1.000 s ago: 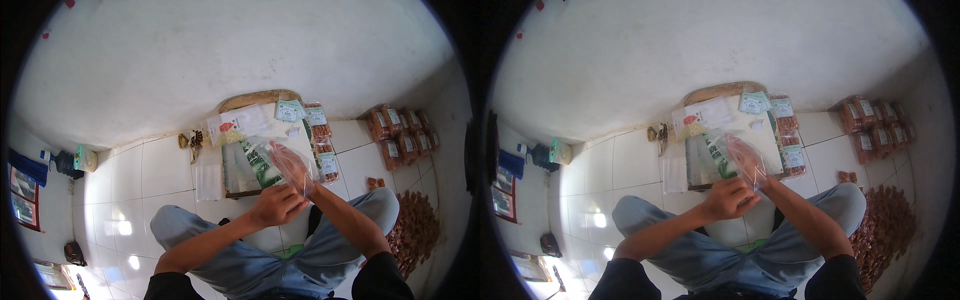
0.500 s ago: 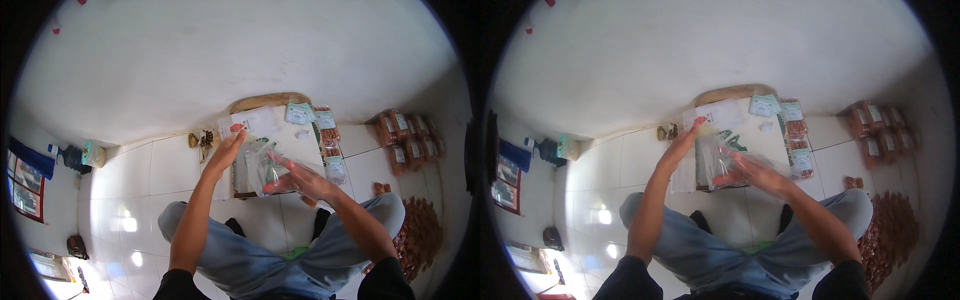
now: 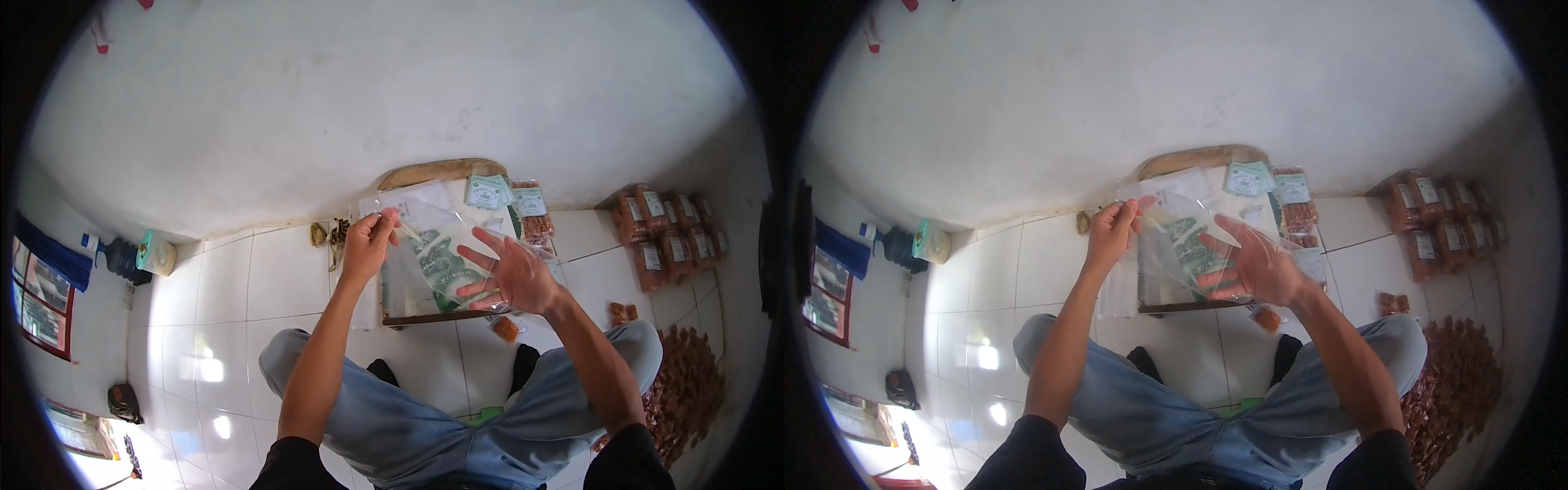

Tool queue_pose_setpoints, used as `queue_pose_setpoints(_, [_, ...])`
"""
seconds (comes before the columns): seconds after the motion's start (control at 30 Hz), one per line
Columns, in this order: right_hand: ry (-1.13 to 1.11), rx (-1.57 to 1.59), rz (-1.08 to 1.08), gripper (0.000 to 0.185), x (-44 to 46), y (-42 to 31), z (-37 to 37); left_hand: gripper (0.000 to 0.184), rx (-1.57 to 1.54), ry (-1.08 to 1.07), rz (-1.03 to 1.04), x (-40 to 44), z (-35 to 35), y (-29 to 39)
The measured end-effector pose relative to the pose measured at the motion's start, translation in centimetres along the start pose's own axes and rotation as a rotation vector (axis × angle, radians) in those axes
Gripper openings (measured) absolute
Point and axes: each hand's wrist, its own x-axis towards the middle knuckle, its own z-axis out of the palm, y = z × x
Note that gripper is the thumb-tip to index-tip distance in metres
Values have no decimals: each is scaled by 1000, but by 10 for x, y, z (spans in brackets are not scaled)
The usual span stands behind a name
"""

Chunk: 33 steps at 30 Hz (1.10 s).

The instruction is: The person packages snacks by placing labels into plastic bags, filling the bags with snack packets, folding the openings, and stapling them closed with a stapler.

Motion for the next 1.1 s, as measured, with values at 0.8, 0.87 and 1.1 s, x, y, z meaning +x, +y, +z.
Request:
queue_pose_setpoints(0.8, [527,172,-24,53,-64,103,-104,80,737,162,-480,53,-27,-170])
queue_pose_setpoints(0.87, [615,-77,3,50,-64,120,-95,78,684,157,-481,51,-32,-182])
queue_pose_setpoints(1.1, [809,-205,-133,43,-49,165,-99,70,988,392,-90,19,17,-153])
